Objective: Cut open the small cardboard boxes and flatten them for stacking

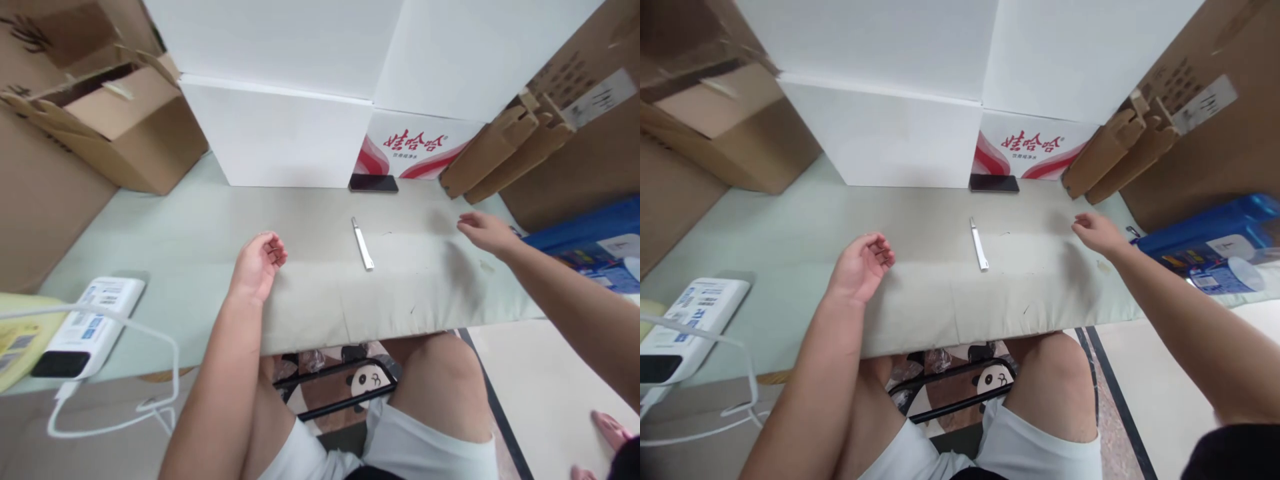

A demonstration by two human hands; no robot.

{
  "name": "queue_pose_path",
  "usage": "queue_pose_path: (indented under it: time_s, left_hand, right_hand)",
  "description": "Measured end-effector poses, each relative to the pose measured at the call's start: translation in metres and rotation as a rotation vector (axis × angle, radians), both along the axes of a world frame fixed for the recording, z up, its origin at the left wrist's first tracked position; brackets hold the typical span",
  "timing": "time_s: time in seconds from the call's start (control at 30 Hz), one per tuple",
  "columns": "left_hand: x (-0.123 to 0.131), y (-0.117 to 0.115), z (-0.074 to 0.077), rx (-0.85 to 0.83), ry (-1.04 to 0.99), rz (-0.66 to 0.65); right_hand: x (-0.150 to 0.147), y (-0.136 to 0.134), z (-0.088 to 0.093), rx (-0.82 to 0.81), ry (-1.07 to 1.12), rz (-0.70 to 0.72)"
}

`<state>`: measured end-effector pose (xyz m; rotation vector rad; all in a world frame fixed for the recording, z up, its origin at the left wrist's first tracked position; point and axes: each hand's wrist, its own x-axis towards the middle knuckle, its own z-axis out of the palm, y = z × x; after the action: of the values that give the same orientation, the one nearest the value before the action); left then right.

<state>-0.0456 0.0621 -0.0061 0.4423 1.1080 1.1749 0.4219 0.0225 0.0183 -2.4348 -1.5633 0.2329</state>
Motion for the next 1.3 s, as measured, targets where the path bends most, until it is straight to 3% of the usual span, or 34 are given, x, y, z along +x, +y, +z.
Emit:
queue_pose_path:
  time_s: [0.13, 0.27, 0.4, 0.5, 0.7, 0.77, 0.83, 0.93, 1.07, 1.13, 1.23, 1.3]
  left_hand:
    - [-0.016, -0.009, 0.01, -0.002, -0.071, 0.045]
    - [-0.039, -0.018, 0.017, 0.011, -0.159, 0.169]
    - [-0.068, -0.023, 0.019, 0.047, -0.216, 0.265]
    - [-0.09, -0.023, 0.02, 0.064, -0.263, 0.301]
    - [-0.12, -0.015, 0.022, 0.028, -0.342, 0.424]
    - [-0.125, -0.013, 0.021, 0.041, -0.346, 0.43]
    - [-0.132, -0.015, 0.02, 0.058, -0.346, 0.413]
    - [-0.146, -0.02, 0.019, 0.102, -0.358, 0.4]
    - [-0.162, -0.027, 0.017, 0.153, -0.298, 0.524]
    - [-0.164, -0.027, 0.014, 0.185, -0.206, 0.601]
    - [-0.158, -0.027, 0.011, 0.235, 0.032, 0.683]
    - [-0.149, -0.03, 0.014, 0.286, 0.208, 0.632]
  right_hand:
    - [-0.063, 0.008, 0.015, -0.106, -0.004, 0.182]
    - [-0.145, 0.041, 0.028, -0.137, -0.087, 0.485]
    - [-0.247, 0.088, 0.03, -0.068, -0.154, 0.886]
    - [-0.341, 0.127, 0.032, -0.04, -0.107, 1.081]
    - [-0.53, 0.195, 0.062, 0.101, 0.301, 1.048]
    - [-0.571, 0.209, 0.069, 0.113, 0.357, 1.05]
    - [-0.593, 0.216, 0.068, 0.072, 0.391, 1.055]
    - [-0.59, 0.212, 0.058, 0.038, 0.403, 1.069]
    - [-0.519, 0.168, 0.047, 0.049, 0.397, 1.088]
    - [-0.464, 0.126, 0.048, -0.011, 0.462, 1.12]
    - [-0.378, 0.043, 0.058, -0.028, 0.504, 1.306]
    - [-0.334, -0.017, 0.067, -0.004, 0.432, 1.377]
